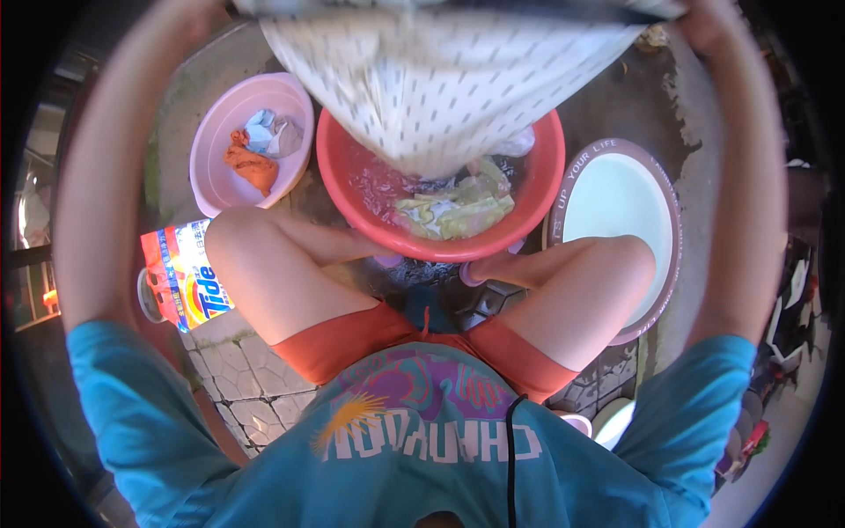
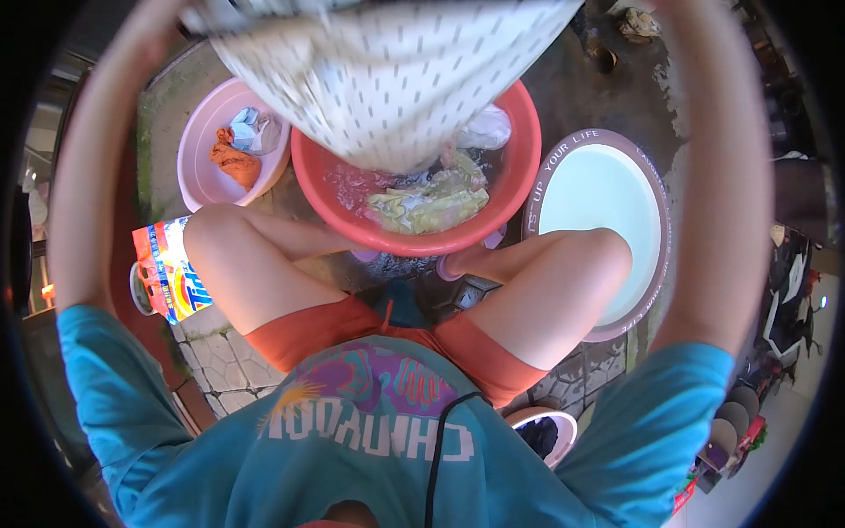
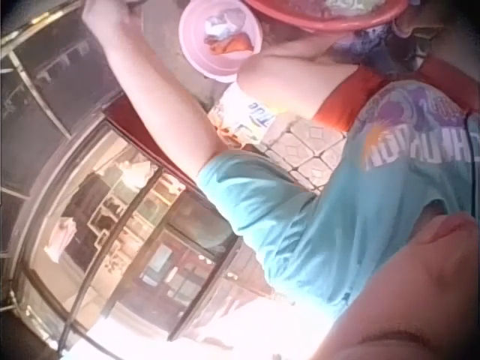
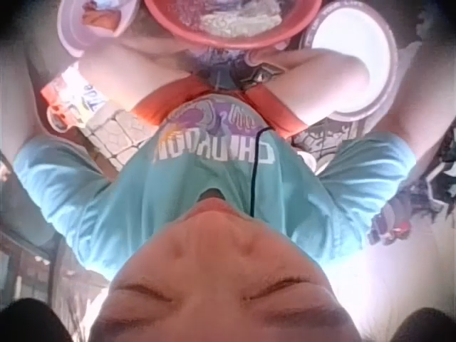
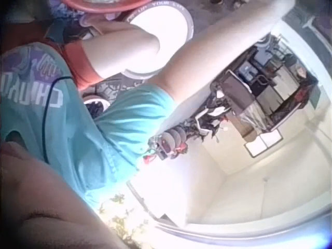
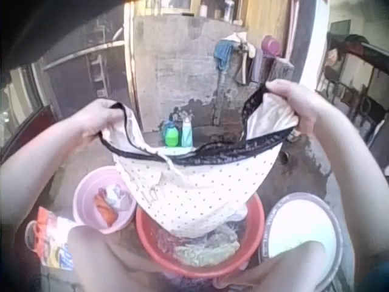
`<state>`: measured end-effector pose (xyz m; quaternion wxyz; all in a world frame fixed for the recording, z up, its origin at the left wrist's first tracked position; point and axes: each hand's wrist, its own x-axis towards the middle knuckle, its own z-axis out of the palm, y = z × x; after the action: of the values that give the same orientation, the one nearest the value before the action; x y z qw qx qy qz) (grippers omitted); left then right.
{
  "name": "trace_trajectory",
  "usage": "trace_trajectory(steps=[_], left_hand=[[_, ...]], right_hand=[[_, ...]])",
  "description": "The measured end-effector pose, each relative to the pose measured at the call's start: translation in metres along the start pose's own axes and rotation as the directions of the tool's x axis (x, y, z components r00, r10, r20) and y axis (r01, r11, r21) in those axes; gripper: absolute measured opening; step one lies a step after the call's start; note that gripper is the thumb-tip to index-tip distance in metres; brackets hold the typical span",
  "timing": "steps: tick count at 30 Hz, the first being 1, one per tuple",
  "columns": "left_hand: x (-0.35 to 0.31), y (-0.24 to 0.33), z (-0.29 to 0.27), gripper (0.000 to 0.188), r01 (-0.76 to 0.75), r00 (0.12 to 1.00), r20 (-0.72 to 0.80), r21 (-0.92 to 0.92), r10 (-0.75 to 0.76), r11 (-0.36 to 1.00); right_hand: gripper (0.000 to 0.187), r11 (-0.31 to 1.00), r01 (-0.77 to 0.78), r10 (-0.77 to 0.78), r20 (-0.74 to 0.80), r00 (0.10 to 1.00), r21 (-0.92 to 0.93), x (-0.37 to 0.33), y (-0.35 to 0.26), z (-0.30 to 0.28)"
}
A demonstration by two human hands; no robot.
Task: The person rearranges wash basins, then washes, scrubs, and wrings out clothes in a basin filled with soapy water by hand.
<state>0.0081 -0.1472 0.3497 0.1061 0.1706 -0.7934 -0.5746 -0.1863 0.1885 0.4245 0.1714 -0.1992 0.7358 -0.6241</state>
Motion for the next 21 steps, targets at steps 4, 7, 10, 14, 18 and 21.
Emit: trace_trajectory(steps=[4, 7, 10, 14, 18, 21], left_hand=[[-0.032, -0.211, 0.053, 0.025, 0.22, 0.974, -0.163, 0.534, -0.156, 0.816], [-0.034, -0.329, 0.134, 0.034, 0.378, 0.925, -0.189, 0.546, -0.329, 0.748], [-0.058, -0.351, 0.207, 0.042, 0.47, 0.882, -0.252, 0.539, -0.398, 0.699], [-0.075, -0.378, 0.251, 0.049, 0.336, 0.935, -0.169, 0.701, -0.311, 0.629], [-0.069, -0.451, 0.274, 0.052, 0.328, 0.922, -0.116, 0.74, -0.368, 0.587], [-0.058, -0.469, 0.29, 0.051, 0.337, 0.709, 0.192, 0.753, -0.678, 0.566]], right_hand=[[0.026, 0.911, -0.01, 0.115, 0.23, 0.967, -0.412, 0.032, 0.248, 0.098], [0.042, 0.91, -0.179, 0.214, 0.054, 0.975, -0.374, -0.004, 0.387, 0.165], [0.07, 0.614, -0.026, 0.342, 0.236, 0.909, -0.789, -0.046, 0.424, 0.203], [0.084, 0.53, 0.051, 0.318, 0.253, 0.914, -0.847, -0.064, 0.495, 0.216], [0.076, 0.251, 0.21, 0.111, 0.243, 0.964, -0.945, -0.072, 0.571, 0.227], [0.057, 0.353, 0.197, 0.219, 0.286, 0.933, -0.914, -0.066, 0.611, 0.218]])
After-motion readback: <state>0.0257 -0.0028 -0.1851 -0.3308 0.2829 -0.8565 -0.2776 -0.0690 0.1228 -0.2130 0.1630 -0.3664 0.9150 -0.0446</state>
